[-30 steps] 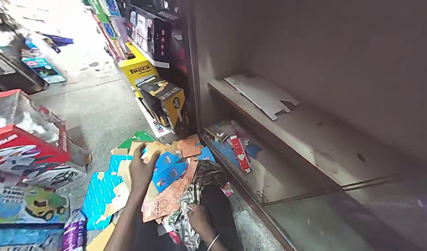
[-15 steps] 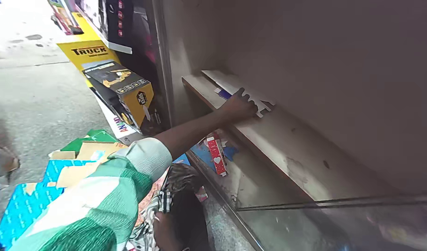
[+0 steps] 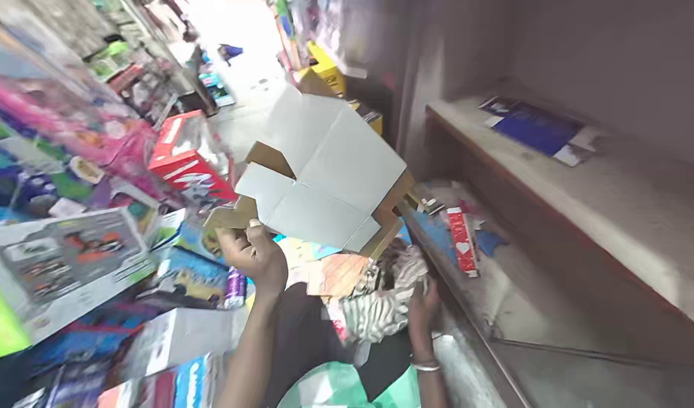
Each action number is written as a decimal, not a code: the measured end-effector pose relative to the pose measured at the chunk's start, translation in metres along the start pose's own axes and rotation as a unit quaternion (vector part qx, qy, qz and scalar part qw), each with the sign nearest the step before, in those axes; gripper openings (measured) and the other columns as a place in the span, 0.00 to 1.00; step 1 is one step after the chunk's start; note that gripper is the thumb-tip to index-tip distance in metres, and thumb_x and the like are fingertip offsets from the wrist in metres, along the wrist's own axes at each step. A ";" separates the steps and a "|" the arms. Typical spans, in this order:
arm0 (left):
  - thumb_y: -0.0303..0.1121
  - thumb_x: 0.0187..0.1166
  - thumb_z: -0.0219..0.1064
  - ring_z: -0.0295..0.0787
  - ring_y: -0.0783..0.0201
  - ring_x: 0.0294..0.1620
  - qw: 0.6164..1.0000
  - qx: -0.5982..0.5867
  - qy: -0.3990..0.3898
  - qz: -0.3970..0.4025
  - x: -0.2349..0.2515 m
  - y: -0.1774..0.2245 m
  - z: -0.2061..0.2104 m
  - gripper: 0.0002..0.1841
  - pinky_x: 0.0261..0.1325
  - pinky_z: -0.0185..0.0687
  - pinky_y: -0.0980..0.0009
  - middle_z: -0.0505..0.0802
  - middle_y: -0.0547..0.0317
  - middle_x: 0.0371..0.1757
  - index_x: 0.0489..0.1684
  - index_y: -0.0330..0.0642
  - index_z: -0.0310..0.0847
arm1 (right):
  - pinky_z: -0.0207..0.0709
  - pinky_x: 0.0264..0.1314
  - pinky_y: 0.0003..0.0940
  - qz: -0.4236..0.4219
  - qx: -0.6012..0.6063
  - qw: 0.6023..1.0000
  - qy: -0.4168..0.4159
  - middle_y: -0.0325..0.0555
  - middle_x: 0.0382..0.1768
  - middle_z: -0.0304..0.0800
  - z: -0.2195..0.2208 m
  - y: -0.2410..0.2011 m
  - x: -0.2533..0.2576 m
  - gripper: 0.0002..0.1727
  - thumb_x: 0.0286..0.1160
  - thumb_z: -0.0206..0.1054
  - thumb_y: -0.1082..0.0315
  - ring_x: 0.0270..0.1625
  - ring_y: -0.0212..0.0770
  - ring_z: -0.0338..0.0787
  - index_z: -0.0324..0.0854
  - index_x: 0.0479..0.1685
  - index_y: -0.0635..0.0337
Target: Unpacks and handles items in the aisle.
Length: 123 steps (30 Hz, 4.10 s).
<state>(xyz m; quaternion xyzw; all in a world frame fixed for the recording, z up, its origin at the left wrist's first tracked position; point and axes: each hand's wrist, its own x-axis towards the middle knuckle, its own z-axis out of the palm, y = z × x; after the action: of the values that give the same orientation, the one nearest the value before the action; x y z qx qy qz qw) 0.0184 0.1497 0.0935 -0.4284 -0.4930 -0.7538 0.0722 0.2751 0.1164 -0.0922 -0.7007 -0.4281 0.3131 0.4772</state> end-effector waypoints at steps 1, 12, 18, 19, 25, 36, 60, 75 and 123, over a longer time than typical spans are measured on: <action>0.26 0.83 0.51 0.85 0.79 0.45 0.998 0.045 -0.004 -0.054 -0.011 -0.004 -0.026 0.18 0.48 0.86 0.76 0.84 0.63 0.48 0.67 0.25 0.65 | 0.71 0.82 0.48 -0.017 0.058 0.997 0.039 0.75 0.71 0.79 -0.002 -0.011 0.002 0.27 0.85 0.58 0.71 0.76 0.58 0.81 0.66 0.78 0.82; 0.29 0.90 0.46 0.87 0.78 0.44 0.973 0.096 -0.083 -0.194 -0.063 -0.015 -0.080 0.13 0.50 0.86 0.75 0.85 0.63 0.45 0.64 0.34 0.66 | 0.81 0.25 0.50 -0.425 -0.061 0.888 -0.165 0.53 0.37 0.91 0.109 -0.143 -0.021 0.17 0.85 0.60 0.68 0.28 0.52 0.89 0.89 0.65 0.52; 0.30 0.91 0.45 0.88 0.71 0.52 0.970 0.146 -0.040 -0.191 -0.043 -0.027 -0.076 0.16 0.57 0.86 0.68 0.86 0.54 0.53 0.70 0.31 0.65 | 0.84 0.25 0.43 -0.508 -0.030 0.818 -0.268 0.49 0.33 0.89 0.113 -0.159 -0.070 0.12 0.80 0.61 0.70 0.29 0.46 0.90 0.92 0.49 0.59; 0.28 0.91 0.46 0.88 0.69 0.55 0.972 0.123 -0.017 -0.200 -0.036 -0.031 -0.083 0.16 0.60 0.86 0.66 0.85 0.52 0.56 0.71 0.31 0.64 | 0.80 0.22 0.39 -0.535 -0.013 0.796 -0.284 0.46 0.30 0.88 0.109 -0.148 -0.080 0.14 0.80 0.61 0.69 0.25 0.43 0.88 0.94 0.52 0.56; 0.24 0.90 0.44 0.87 0.66 0.55 0.952 0.085 0.112 -0.271 -0.031 -0.053 -0.105 0.14 0.60 0.86 0.64 0.85 0.53 0.54 0.67 0.33 0.67 | 0.81 0.26 0.49 -0.436 -0.109 0.878 -0.164 0.51 0.29 0.89 0.095 -0.114 -0.057 0.12 0.80 0.64 0.68 0.28 0.51 0.89 0.95 0.47 0.55; 0.29 0.92 0.46 0.89 0.63 0.53 0.935 0.104 0.055 -0.334 -0.037 -0.073 -0.105 0.16 0.59 0.87 0.62 0.87 0.49 0.54 0.71 0.34 0.68 | 0.79 0.60 0.23 0.014 0.255 0.936 -0.240 0.40 0.56 0.84 0.053 -0.086 -0.020 0.26 0.90 0.54 0.52 0.53 0.22 0.82 0.72 0.74 0.64; 0.50 0.92 0.48 0.91 0.67 0.61 0.792 -0.325 -0.199 -0.476 -0.090 0.022 -0.117 0.22 0.65 0.88 0.62 0.93 0.62 0.59 0.75 0.47 0.69 | 0.70 0.71 0.63 -0.439 0.008 0.860 -0.259 0.61 0.60 0.84 0.083 -0.129 -0.043 0.20 0.80 0.63 0.54 0.70 0.62 0.79 0.90 0.55 0.59; 0.54 0.93 0.38 0.89 0.58 0.65 0.743 -0.386 -0.145 -0.527 -0.064 0.020 -0.109 0.27 0.67 0.87 0.54 0.90 0.55 0.64 0.79 0.52 0.70 | 0.77 0.76 0.53 -0.359 0.076 0.863 -0.347 0.57 0.75 0.83 0.100 -0.157 -0.050 0.22 0.79 0.55 0.84 0.74 0.55 0.85 0.86 0.67 0.63; 0.27 0.83 0.64 0.86 0.45 0.68 0.903 0.103 -0.369 -0.193 -0.086 -0.094 0.106 0.20 0.74 0.80 0.53 0.87 0.29 0.66 0.70 0.21 0.76 | 0.76 0.79 0.51 -0.001 -0.006 0.975 -0.221 0.61 0.69 0.87 -0.010 0.022 -0.065 0.24 0.81 0.52 0.80 0.72 0.53 0.86 0.80 0.74 0.66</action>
<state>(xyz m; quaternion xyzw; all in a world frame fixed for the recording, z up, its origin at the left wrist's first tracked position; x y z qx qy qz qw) 0.0832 0.2556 -0.0162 -0.5631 -0.6318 -0.4859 -0.2182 0.2615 0.0504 -0.1075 -0.6165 -0.5261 0.4570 0.3665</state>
